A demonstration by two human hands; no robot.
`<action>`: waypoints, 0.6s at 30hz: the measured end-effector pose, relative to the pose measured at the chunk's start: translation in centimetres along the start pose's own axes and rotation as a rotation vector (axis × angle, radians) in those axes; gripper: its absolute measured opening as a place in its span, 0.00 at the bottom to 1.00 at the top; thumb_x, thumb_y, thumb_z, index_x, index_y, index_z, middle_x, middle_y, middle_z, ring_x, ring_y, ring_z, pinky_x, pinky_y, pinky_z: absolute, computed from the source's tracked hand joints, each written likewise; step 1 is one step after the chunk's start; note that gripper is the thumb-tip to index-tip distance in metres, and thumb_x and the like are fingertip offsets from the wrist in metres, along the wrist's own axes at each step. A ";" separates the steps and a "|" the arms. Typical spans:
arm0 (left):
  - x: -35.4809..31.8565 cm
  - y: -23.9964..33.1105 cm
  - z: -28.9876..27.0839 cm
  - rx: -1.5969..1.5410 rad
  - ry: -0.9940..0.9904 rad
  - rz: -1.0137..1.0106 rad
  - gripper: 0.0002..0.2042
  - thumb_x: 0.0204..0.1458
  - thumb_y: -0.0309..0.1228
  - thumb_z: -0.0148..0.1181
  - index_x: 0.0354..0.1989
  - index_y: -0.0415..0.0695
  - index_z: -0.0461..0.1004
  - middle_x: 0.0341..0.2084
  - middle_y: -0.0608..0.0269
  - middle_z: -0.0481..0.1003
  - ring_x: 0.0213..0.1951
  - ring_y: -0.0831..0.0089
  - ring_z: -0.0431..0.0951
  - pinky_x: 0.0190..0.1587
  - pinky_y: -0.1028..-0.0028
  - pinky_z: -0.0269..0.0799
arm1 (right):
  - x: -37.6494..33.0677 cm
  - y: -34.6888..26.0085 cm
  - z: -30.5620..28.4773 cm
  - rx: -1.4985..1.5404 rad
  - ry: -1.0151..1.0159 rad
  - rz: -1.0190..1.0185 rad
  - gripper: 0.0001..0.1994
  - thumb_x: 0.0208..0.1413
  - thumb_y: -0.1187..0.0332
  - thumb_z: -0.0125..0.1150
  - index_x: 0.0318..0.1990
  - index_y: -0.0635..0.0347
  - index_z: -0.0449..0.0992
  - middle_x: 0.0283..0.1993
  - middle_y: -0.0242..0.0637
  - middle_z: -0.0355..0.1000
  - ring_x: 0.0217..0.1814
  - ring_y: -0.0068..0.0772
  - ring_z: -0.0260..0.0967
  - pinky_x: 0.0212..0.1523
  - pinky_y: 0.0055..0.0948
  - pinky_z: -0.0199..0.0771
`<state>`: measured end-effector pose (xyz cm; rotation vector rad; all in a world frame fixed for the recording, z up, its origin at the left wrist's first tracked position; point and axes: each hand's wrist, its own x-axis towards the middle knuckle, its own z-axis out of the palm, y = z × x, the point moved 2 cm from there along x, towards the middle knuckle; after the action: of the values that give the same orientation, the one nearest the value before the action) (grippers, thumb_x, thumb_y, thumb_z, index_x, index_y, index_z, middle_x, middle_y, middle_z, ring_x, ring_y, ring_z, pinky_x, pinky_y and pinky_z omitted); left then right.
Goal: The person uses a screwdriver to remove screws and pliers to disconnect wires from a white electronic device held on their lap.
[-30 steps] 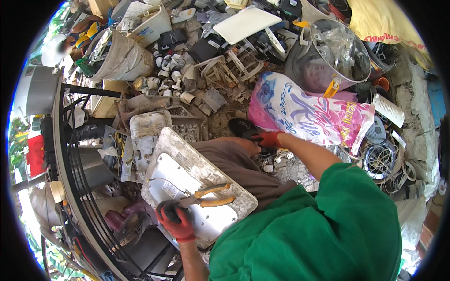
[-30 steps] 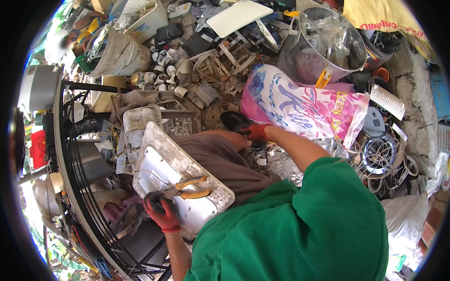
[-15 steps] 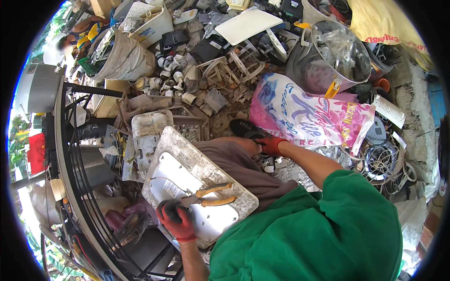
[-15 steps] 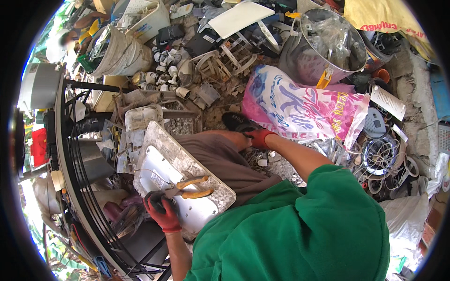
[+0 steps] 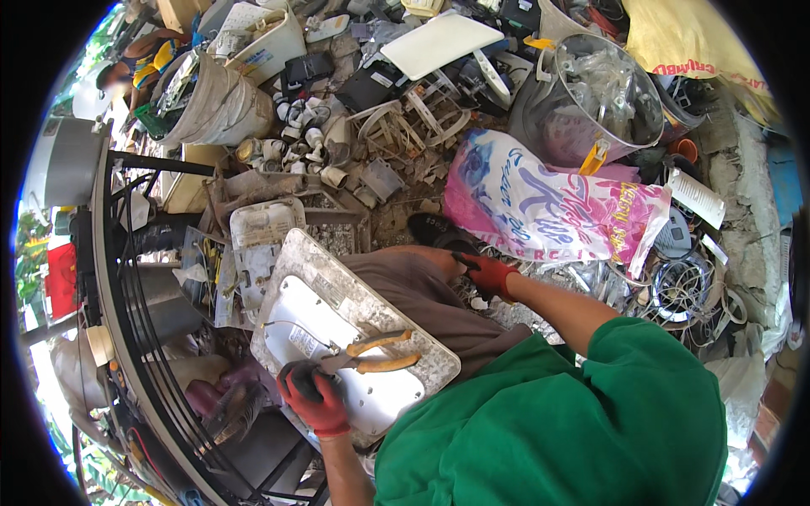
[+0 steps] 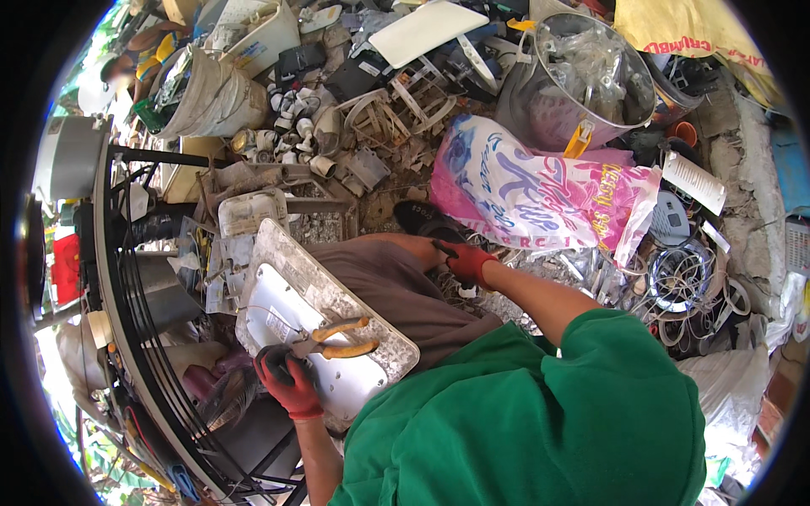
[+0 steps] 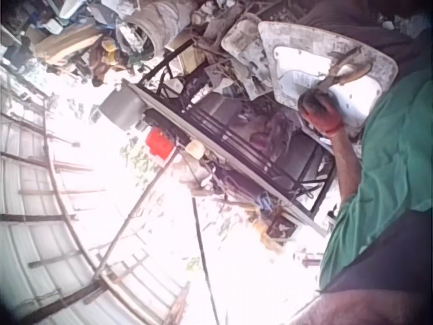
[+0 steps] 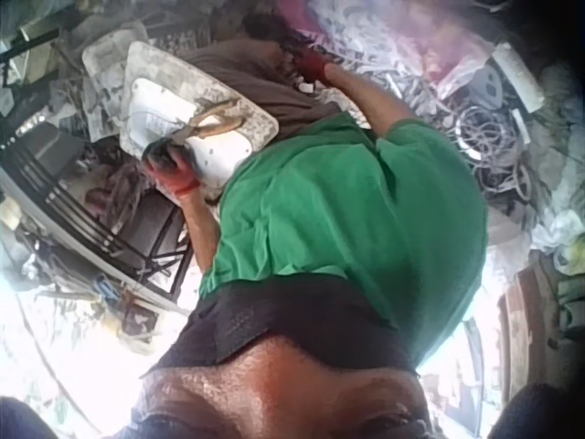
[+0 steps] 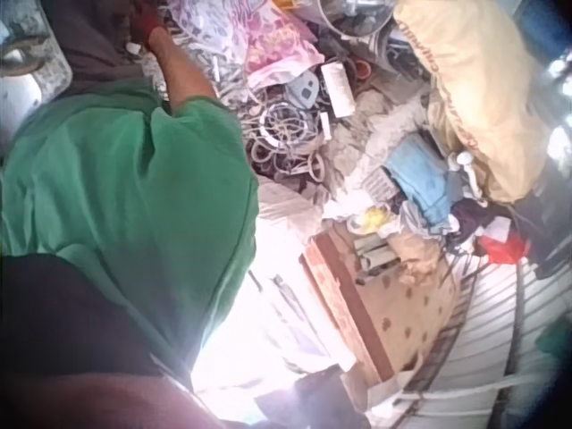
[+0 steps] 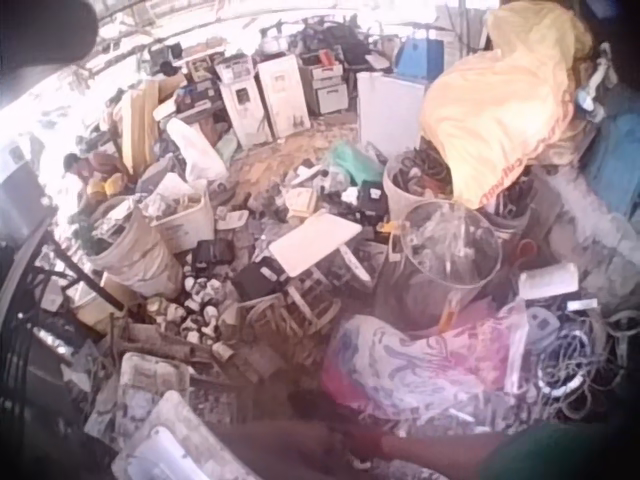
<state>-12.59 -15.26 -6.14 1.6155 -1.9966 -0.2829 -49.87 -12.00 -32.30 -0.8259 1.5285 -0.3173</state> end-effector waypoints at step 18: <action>0.1 0.4 0.0 -0.028 -0.012 -0.003 0.08 0.51 0.26 0.57 0.39 0.38 0.75 0.41 0.49 0.73 0.46 0.48 0.73 0.53 0.54 0.67 | -1.4 -1.3 2.4 0.048 0.140 -0.034 0.32 0.63 0.62 0.49 0.76 0.40 0.59 0.61 0.58 0.74 0.63 0.58 0.72 0.62 0.47 0.71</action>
<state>-12.90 -15.23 -5.92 1.6034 -1.9905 -0.3212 -47.29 -11.37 -30.78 -0.8064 1.6318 -0.4430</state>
